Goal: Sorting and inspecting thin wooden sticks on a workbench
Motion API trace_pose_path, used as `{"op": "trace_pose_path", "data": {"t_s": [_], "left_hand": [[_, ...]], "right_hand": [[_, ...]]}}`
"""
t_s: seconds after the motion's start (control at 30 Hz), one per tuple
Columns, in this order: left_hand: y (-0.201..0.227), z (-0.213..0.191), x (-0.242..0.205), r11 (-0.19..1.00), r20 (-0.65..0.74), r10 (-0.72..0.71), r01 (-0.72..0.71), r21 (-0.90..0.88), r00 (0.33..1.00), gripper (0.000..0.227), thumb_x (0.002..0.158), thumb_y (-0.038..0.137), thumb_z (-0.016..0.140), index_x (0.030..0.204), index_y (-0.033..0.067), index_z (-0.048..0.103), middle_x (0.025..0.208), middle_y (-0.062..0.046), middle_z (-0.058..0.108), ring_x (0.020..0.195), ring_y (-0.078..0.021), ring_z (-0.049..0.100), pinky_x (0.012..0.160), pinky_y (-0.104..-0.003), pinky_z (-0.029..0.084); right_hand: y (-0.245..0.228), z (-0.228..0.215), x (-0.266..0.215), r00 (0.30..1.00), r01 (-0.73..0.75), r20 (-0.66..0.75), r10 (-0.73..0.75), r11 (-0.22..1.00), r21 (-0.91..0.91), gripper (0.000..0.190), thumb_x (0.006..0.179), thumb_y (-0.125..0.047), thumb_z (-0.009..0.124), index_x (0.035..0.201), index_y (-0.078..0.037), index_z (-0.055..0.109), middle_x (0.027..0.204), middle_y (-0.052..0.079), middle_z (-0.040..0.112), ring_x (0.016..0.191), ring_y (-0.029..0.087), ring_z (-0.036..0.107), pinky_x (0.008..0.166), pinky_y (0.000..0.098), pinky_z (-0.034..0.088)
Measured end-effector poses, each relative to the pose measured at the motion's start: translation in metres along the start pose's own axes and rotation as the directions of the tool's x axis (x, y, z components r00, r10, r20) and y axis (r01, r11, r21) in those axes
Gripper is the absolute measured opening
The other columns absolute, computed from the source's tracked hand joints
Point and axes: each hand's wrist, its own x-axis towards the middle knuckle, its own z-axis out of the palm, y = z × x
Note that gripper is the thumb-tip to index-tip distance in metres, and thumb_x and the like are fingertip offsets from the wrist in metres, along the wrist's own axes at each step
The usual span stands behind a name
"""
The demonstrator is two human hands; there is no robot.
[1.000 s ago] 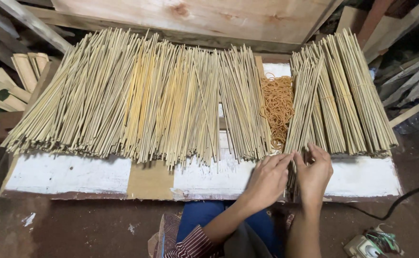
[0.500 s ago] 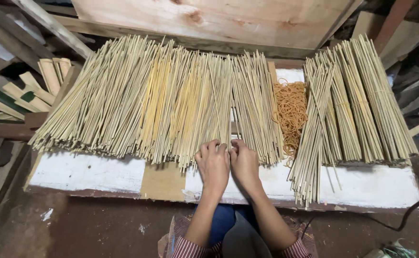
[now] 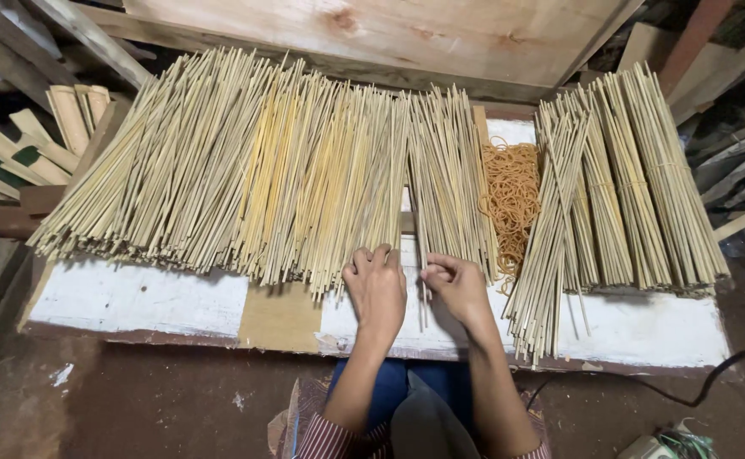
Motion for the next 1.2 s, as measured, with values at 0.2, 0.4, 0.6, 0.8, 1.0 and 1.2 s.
{"op": "trace_pose_path", "data": {"t_s": [0.2,0.4,0.6,0.8,1.0,1.2], "left_hand": [[0.054,-0.032,-0.006,0.893,0.118,-0.023,0.074,-0.445,0.993,0.027,0.105,0.023,0.052,0.117,0.0149,0.074,0.105,-0.001,0.074,0.109,-0.0186,0.06,0.091,-0.04,0.045],[0.102,-0.07,-0.019,0.587,0.358,0.172,0.197,-0.785,0.918,0.041,0.097,0.004,0.06,0.136,-0.0082,0.06,0.113,-0.025,0.07,0.1,-0.0408,0.07,0.084,-0.043,0.055],[0.135,0.028,-0.023,0.534,0.261,0.238,0.099,-0.84,0.935,0.035,0.086,0.006,0.075,0.121,0.0012,0.073,0.096,-0.017,0.074,0.09,-0.0348,0.074,0.08,-0.038,0.057],[0.132,-0.027,-0.007,0.619,0.258,0.336,-0.006,-0.786,0.906,0.037,0.09,0.015,0.069,0.123,-0.0011,0.071,0.11,-0.02,0.071,0.099,-0.0403,0.073,0.084,-0.044,0.059],[0.077,-0.022,-0.012,0.831,0.174,0.087,0.025,-0.556,0.981,0.017,0.094,0.023,0.067,0.103,0.0141,0.078,0.083,-0.006,0.073,0.08,-0.0314,0.075,0.064,-0.04,0.059],[0.003,-0.019,0.002,0.99,-0.084,0.013,-0.024,-0.135,0.996,0.014,0.087,0.015,0.07,0.099,0.0168,0.077,0.097,-0.005,0.062,0.095,-0.0292,0.058,0.071,-0.039,0.048]], "right_hand": [[-0.031,-0.036,-0.037,0.994,0.007,-0.106,0.015,0.979,0.203,0.039,0.083,-0.002,0.079,0.121,0.004,0.073,0.094,0.01,0.076,0.077,0.01,0.066,0.072,0.0258,0.061],[-0.033,-0.075,-0.051,0.924,0.089,-0.382,-0.019,0.982,0.166,0.037,0.085,0.0,0.08,0.12,0.004,0.072,0.094,0.017,0.075,0.077,0.015,0.065,0.073,0.0305,0.061],[0.016,-0.113,-0.032,0.81,0.004,-0.585,-0.031,0.999,-0.048,0.031,0.085,-0.006,0.083,0.115,-0.005,0.076,0.09,0.013,0.076,0.07,0.016,0.071,0.072,0.0328,0.062],[0.052,-0.114,-0.031,0.698,-0.071,-0.612,-0.372,0.814,-0.576,0.028,0.084,-0.03,0.091,0.106,-0.015,0.081,0.105,0.007,0.076,0.1,0.035,0.07,0.092,0.0491,0.054],[-0.005,-0.046,-0.024,0.894,0.193,-0.335,-0.297,0.931,-0.311,0.01,0.089,-0.013,0.08,0.099,-0.013,0.082,0.092,0.009,0.079,0.086,0.033,0.075,0.072,0.0383,0.059],[-0.014,0.035,0.015,0.985,0.131,-0.065,-0.16,0.937,-0.324,0.017,0.086,-0.01,0.072,0.103,-0.011,0.078,0.088,0.011,0.08,0.092,0.036,0.075,0.08,0.0452,0.057]]}}
